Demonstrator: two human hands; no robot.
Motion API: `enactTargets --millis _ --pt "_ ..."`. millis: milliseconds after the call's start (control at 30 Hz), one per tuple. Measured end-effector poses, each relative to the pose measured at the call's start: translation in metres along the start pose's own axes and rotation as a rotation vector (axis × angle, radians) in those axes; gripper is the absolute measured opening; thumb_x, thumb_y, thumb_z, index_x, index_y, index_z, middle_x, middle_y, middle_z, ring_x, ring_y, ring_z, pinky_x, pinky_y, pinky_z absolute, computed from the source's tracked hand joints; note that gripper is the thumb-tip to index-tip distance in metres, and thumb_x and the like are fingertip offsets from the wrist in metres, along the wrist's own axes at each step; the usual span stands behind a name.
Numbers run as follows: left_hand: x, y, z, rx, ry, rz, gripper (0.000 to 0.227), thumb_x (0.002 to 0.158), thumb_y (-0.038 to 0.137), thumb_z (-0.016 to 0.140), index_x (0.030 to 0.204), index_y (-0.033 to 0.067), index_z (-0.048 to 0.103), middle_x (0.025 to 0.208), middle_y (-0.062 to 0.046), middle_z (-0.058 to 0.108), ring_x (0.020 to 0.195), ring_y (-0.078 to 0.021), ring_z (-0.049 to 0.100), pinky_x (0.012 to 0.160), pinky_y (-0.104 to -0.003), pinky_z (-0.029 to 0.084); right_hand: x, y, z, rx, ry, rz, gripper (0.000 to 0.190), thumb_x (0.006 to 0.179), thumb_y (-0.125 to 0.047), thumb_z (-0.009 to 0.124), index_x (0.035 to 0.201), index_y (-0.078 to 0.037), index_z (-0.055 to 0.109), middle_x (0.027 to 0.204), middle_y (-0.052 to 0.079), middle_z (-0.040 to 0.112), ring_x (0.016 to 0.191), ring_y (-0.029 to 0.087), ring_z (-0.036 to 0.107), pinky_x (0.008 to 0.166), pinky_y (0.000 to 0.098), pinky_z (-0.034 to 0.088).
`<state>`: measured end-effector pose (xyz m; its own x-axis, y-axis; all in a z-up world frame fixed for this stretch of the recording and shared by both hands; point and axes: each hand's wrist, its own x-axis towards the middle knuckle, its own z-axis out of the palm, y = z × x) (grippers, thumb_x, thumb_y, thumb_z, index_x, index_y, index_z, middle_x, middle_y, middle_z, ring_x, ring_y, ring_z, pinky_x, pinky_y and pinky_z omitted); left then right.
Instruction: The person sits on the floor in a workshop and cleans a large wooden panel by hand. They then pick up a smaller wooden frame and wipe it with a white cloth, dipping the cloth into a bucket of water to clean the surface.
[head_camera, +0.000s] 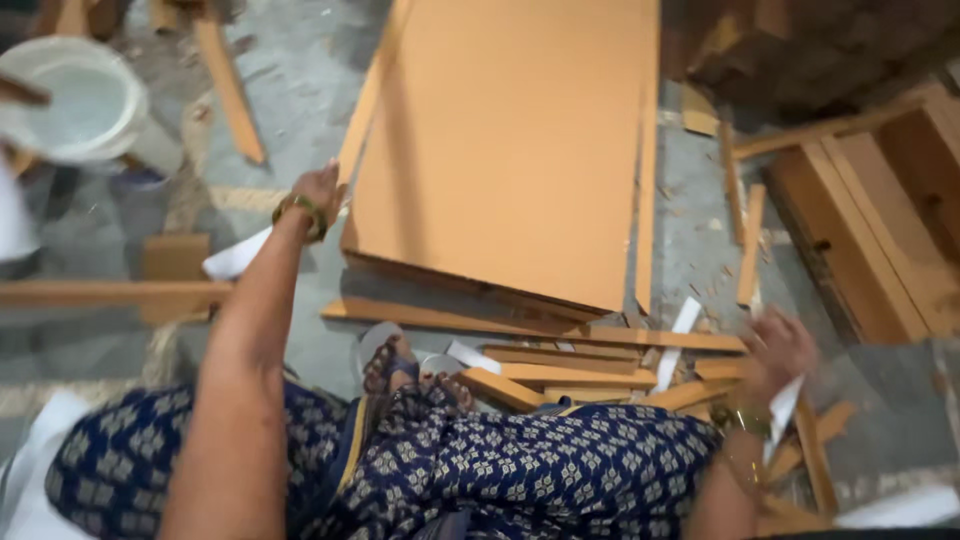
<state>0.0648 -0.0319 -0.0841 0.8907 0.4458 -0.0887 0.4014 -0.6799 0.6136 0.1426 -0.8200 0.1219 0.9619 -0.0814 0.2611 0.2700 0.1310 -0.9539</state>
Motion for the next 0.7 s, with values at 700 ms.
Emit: enactTargets --millis 700 --pt "-0.014 0.028 0.025 0.052 0.070 -0.166 0.068 0.108 0.060 0.050 0.101 -0.0051 0.068 0.105 -0.033 0.068 0.102 -0.0522 0.063 0.087 -0.059 0.050 0.052 0.186 0.104 -0.819 -0.072 0.375 0.046 0.091 -0.023 0.071 0.132 -0.005 0.060 0.090 0.009 0.075 0.062 0.014 0.069 0.052 0.0292 0.054"
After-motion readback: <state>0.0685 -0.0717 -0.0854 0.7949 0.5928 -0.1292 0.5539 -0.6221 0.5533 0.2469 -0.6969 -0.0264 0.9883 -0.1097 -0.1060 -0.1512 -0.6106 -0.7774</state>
